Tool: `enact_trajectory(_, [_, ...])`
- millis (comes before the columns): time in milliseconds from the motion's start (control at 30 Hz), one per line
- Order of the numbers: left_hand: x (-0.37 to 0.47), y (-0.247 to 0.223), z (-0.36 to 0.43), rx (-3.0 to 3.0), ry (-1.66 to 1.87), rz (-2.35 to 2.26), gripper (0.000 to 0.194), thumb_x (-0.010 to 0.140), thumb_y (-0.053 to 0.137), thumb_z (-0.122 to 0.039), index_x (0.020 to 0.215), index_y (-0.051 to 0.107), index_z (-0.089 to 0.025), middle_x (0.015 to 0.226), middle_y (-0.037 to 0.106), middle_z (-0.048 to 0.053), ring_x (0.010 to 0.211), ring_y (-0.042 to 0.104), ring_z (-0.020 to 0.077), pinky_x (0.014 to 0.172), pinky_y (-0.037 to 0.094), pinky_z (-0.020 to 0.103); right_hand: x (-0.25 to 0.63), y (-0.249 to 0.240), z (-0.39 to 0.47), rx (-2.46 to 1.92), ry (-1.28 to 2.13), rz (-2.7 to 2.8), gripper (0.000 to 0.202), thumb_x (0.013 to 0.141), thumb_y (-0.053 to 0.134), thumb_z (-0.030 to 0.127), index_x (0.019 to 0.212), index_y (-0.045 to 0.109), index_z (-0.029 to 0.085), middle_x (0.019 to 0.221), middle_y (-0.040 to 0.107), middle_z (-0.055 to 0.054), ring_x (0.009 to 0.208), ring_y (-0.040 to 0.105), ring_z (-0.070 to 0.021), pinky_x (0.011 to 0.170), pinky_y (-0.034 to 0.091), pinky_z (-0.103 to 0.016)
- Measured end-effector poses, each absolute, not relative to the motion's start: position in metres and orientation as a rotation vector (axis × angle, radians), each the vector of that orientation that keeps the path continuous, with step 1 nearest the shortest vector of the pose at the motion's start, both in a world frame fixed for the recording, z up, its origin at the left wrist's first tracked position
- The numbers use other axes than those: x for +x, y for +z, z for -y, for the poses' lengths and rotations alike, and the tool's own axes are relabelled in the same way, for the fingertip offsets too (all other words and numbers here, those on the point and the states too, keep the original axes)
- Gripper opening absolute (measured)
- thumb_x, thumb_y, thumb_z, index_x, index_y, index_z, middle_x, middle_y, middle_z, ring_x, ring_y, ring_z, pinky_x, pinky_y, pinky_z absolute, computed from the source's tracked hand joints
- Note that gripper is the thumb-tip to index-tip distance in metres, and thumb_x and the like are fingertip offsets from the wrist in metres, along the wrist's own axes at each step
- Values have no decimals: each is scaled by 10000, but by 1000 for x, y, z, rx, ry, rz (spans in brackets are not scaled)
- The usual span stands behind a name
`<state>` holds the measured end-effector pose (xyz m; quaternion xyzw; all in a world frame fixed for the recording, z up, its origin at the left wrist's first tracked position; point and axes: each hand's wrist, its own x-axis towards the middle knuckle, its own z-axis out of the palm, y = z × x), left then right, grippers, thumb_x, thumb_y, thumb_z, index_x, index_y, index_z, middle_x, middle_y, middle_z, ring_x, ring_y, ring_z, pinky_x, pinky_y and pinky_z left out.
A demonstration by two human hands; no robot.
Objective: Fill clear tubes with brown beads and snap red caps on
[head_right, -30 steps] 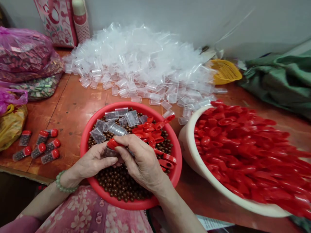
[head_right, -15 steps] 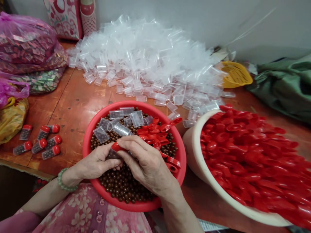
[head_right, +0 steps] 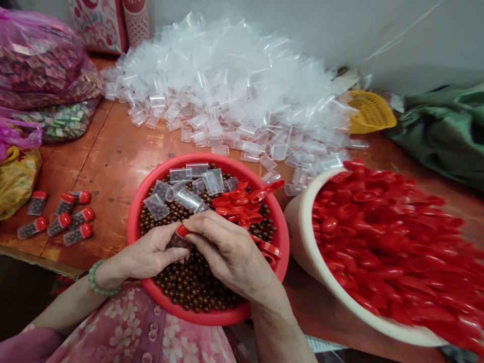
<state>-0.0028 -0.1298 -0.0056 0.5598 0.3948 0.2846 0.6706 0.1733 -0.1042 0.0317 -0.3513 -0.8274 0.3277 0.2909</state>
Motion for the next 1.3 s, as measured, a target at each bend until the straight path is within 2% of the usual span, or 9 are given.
enact_trajectory(133, [-2,-7,129,1101,624,-877,216,805,566,-174,1017,568,-138,831,586,13,826,561,161,845,463,335,171,24,108,-959,684,2203,143,900,561,111,1007,611,191,912,696,-63,843,682,-169,757,566,-280])
enact_trajectory(233, [-2,-8,130,886,653,-781,238,806,630,-275,990,575,-135,742,556,-12,672,525,122,727,455,294,168,17,113,-946,514,2249,196,908,574,177,1104,575,182,990,690,-99,907,680,-198,789,574,-322])
enact_trajectory(367, [-2,-10,131,698,755,-718,304,741,735,-381,844,605,-126,728,573,-5,671,513,108,693,419,256,163,14,117,-932,371,2408,643,833,641,506,1284,448,90,1117,630,-212,1030,629,-308,821,569,-451])
enact_trajectory(400, [-2,-10,132,650,761,-701,323,717,755,-394,803,603,-122,721,576,-1,666,513,106,678,414,250,162,13,117,-935,332,2434,701,819,641,536,1298,427,71,1121,619,-226,1031,619,-320,819,564,-470])
enact_trajectory(500, [0,-11,132,534,776,-637,367,659,800,-410,743,599,-115,697,581,3,646,516,99,659,411,241,158,11,117,-931,220,2485,619,835,628,414,1290,415,53,1093,612,-221,985,606,-315,803,551,-479])
enact_trajectory(633, [1,-13,133,518,785,-604,351,654,818,-373,765,614,-110,710,587,1,662,525,92,675,416,229,155,5,117,-910,129,2442,520,768,590,280,1219,461,54,999,623,-193,883,596,-292,732,543,-446])
enact_trajectory(1033, [-1,-7,132,468,795,-556,378,620,844,-397,736,626,-111,663,586,-6,613,522,78,628,415,205,150,2,116,-825,-8,2363,566,781,604,294,1268,454,47,959,643,-171,873,615,-276,756,537,-442])
enact_trajectory(1200, [8,-7,126,304,837,-695,536,723,645,-658,725,633,-122,617,610,19,545,547,104,564,445,229,151,-2,116,-914,129,2378,732,813,655,316,1402,324,35,1144,612,-226,1031,607,-304,832,553,-451])
enact_trajectory(1300, [17,-9,123,242,890,-800,492,800,567,-617,697,607,-138,553,582,-1,464,512,93,495,424,221,152,-6,118,-973,202,2392,783,816,673,344,1417,293,18,1234,566,-256,1128,565,-319,924,528,-464])
